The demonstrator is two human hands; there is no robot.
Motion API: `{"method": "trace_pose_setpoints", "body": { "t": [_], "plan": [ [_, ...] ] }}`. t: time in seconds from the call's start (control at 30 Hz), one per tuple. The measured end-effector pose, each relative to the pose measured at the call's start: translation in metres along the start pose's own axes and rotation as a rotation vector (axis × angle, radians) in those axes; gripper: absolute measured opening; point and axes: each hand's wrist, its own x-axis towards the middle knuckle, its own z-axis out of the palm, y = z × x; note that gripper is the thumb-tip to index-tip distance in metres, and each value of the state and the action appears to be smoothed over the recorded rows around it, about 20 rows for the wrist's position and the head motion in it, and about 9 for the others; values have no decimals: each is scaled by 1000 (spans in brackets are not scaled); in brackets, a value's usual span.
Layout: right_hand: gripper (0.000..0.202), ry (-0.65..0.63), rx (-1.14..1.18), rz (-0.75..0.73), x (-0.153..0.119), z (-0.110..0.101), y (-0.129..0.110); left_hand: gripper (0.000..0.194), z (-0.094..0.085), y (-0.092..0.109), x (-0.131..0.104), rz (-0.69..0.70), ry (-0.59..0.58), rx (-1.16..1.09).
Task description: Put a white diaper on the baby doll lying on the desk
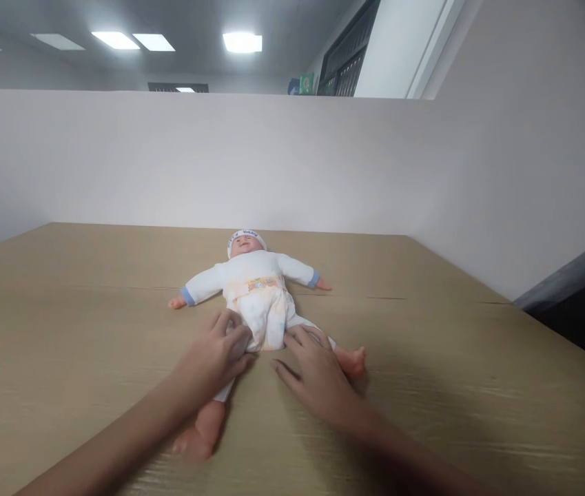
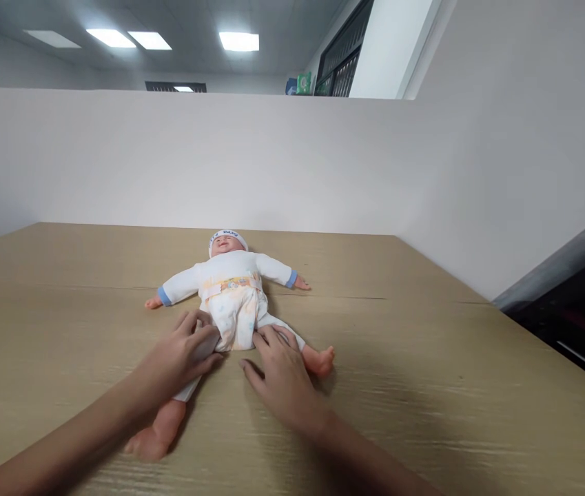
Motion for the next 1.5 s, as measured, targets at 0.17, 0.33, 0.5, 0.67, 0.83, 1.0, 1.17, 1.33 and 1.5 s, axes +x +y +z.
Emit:
{"method": "trace_pose_setpoints", "body": {
  "t": [0.17,0.33,0.5,0.67,0.83,1.0,1.17,1.33,1.5],
  "plan": [
    [23,38,-9,31,2,7,-8,11,5,-2,3,-12,-52,-137],
    [18,121,18,89,7,11,-10,21,8,-6,4,-39,-5,-285],
    [17,232,146,103,9,11,-7,29,6,-8,3,-35,47,-367],
    [12,232,241,78,9,5,-3,32,-1,-6,2,-16,33,-367],
    [18,166,244,113,10,5,7,23,-1,-7,1,-122,-32,-359],
    [21,78,281,126,18,-1,8,27,4,-11,-1,-170,-3,-493],
    [15,-44,251,104,25,-12,2,29,10,-9,0,-189,26,-735],
    [14,-23,274,29,30,-25,9,34,16,-6,2,-215,71,-798],
    [14,-74,269,-176,49,-33,31,28,16,-7,0,-202,73,-740]
  ]
}}
